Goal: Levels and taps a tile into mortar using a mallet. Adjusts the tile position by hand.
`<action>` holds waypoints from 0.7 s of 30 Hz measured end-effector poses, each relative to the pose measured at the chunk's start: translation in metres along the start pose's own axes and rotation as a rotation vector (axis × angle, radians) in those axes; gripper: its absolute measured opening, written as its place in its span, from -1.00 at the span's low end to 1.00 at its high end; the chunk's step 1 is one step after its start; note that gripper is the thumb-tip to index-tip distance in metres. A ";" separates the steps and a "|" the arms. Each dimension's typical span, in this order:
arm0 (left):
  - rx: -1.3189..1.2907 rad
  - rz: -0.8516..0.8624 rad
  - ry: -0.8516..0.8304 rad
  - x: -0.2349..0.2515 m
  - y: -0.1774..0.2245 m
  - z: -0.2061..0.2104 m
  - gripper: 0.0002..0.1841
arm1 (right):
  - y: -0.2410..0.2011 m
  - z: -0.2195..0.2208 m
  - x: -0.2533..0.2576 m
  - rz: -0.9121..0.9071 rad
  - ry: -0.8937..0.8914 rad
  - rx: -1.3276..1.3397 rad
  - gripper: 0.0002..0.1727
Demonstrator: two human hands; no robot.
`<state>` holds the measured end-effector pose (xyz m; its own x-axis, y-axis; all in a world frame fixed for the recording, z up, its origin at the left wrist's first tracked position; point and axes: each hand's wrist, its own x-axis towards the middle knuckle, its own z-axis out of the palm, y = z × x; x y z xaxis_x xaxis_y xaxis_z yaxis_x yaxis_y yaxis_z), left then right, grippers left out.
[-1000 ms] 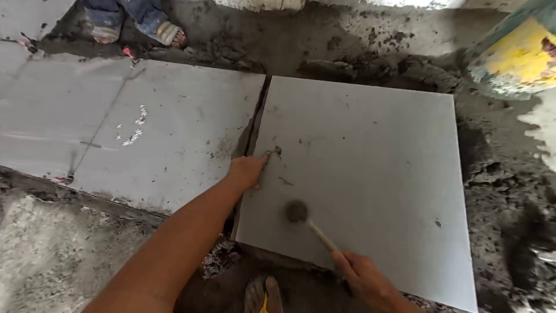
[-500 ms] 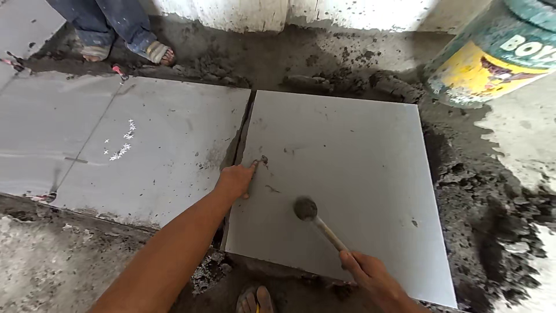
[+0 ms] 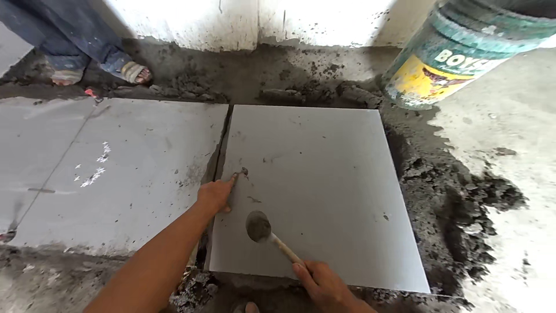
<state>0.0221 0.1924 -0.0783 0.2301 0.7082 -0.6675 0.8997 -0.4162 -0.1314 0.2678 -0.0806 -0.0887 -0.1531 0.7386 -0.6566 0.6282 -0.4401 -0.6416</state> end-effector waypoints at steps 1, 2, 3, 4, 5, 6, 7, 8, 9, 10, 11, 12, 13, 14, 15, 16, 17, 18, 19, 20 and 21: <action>0.009 0.010 0.009 -0.001 0.003 -0.001 0.23 | 0.005 -0.001 0.000 0.024 -0.006 0.030 -0.21; 0.010 0.027 0.029 -0.001 0.008 -0.003 0.18 | 0.010 -0.006 0.001 0.061 -0.013 0.062 -0.20; 0.006 0.048 0.049 0.002 0.015 -0.008 0.11 | 0.014 -0.014 0.000 0.068 0.021 0.101 -0.21; -0.013 0.062 0.054 0.005 0.025 -0.016 0.09 | 0.018 -0.022 -0.003 0.046 0.091 0.139 -0.22; -0.038 0.081 0.054 0.009 0.037 -0.027 0.09 | 0.022 -0.029 -0.005 0.001 0.191 0.185 -0.24; -0.051 0.109 0.050 0.012 0.052 -0.036 0.13 | 0.028 -0.036 -0.008 -0.048 0.308 0.232 -0.27; -0.058 0.144 0.044 0.014 0.067 -0.043 0.16 | 0.034 -0.043 -0.010 -0.098 0.442 0.260 -0.28; -0.066 0.180 0.044 0.016 0.081 -0.049 0.19 | 0.041 -0.050 -0.010 -0.137 0.583 0.271 -0.29; -0.068 0.218 0.042 0.018 0.095 -0.054 0.22 | 0.048 -0.058 -0.007 -0.155 0.707 0.267 -0.29; -0.068 0.253 0.033 0.019 0.108 -0.058 0.24 | 0.055 -0.066 -0.004 -0.129 0.798 0.254 -0.29; -0.060 0.286 0.019 0.021 0.121 -0.060 0.27 | 0.062 -0.074 -0.002 -0.046 0.833 0.237 -0.30; -0.043 0.311 0.006 0.023 0.133 -0.060 0.31 | 0.066 -0.083 -0.003 0.078 0.807 0.241 -0.30; -0.030 0.326 -0.004 0.026 0.144 -0.058 0.35 | 0.069 -0.093 -0.004 0.198 0.750 0.289 -0.29; -0.005 0.329 -0.011 0.029 0.153 -0.055 0.38 | 0.072 -0.100 -0.004 0.261 0.744 0.361 -0.28; 0.015 0.323 -0.016 0.033 0.158 -0.053 0.39 | 0.076 -0.103 -0.004 0.272 0.801 0.409 -0.28; 0.034 0.313 -0.013 0.035 0.160 -0.052 0.40 | 0.079 -0.105 -0.003 0.265 0.875 0.423 -0.30; 0.052 0.298 -0.020 0.037 0.161 -0.051 0.40 | 0.085 -0.107 -0.003 0.277 0.914 0.417 -0.31; 0.061 0.285 -0.035 0.035 0.162 -0.047 0.40 | 0.091 -0.107 -0.007 0.324 0.890 0.408 -0.30; 0.072 0.281 -0.043 0.034 0.163 -0.044 0.41 | 0.096 -0.110 -0.013 0.375 0.844 0.404 -0.28; 0.086 0.280 -0.037 0.035 0.163 -0.044 0.40 | 0.099 -0.115 -0.017 0.394 0.843 0.392 -0.27; 0.096 0.278 -0.031 0.036 0.163 -0.046 0.40 | 0.102 -0.118 -0.018 0.392 0.876 0.376 -0.27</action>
<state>0.1943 0.1763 -0.0905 0.4500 0.5419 -0.7098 0.7641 -0.6450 -0.0081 0.4247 -0.0788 -0.0952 0.7156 0.5557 -0.4233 0.2122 -0.7502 -0.6262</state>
